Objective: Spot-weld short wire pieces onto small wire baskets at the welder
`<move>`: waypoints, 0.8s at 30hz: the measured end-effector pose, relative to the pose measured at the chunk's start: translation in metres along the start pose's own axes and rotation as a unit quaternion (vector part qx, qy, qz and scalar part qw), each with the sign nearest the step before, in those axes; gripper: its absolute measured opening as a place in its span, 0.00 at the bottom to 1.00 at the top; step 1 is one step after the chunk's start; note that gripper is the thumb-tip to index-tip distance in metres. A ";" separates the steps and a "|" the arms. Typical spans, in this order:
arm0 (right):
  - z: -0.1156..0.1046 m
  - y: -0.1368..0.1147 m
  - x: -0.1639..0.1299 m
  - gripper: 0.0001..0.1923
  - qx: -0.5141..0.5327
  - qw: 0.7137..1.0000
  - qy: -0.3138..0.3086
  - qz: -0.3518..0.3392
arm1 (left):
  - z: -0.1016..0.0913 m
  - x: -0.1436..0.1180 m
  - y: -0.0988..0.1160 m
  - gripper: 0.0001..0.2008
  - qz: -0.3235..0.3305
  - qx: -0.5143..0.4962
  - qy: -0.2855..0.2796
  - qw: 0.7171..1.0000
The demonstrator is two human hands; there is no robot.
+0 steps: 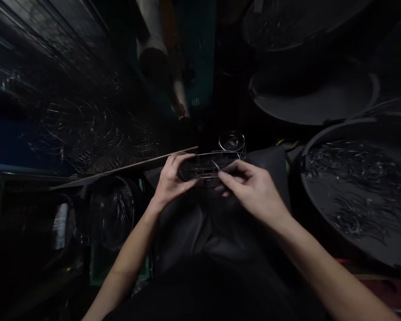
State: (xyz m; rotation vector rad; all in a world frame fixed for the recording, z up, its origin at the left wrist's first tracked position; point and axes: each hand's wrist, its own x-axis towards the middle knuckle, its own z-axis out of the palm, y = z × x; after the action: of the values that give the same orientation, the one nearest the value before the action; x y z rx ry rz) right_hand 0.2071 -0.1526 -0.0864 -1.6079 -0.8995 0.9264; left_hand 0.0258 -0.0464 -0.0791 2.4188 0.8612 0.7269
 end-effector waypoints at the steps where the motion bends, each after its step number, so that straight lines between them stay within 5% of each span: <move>1: 0.009 -0.002 0.006 0.18 0.024 1.000 -0.016 0.009 | 0.000 0.002 0.004 0.27 -0.003 0.013 0.006 1.000; 4: 0.027 -0.003 0.019 0.17 0.051 0.999 0.005 -0.016 | 0.002 0.005 0.008 0.26 -0.003 0.043 0.035 0.998; 11: 0.046 -0.002 0.026 0.13 -0.065 0.981 0.107 -0.151 | 0.013 0.013 -0.001 0.27 0.005 0.062 0.093 0.994; 24: 0.061 0.008 0.053 0.13 -0.102 0.956 0.190 -0.197 | 0.024 0.031 -0.015 0.28 -0.010 0.088 0.129 0.988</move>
State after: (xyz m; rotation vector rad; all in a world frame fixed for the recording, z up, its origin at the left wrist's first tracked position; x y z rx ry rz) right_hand 0.1754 -0.0828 -0.1122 -1.6232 -1.0127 0.2387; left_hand 0.0546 -0.0208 -0.0961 2.4995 1.0892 1.0113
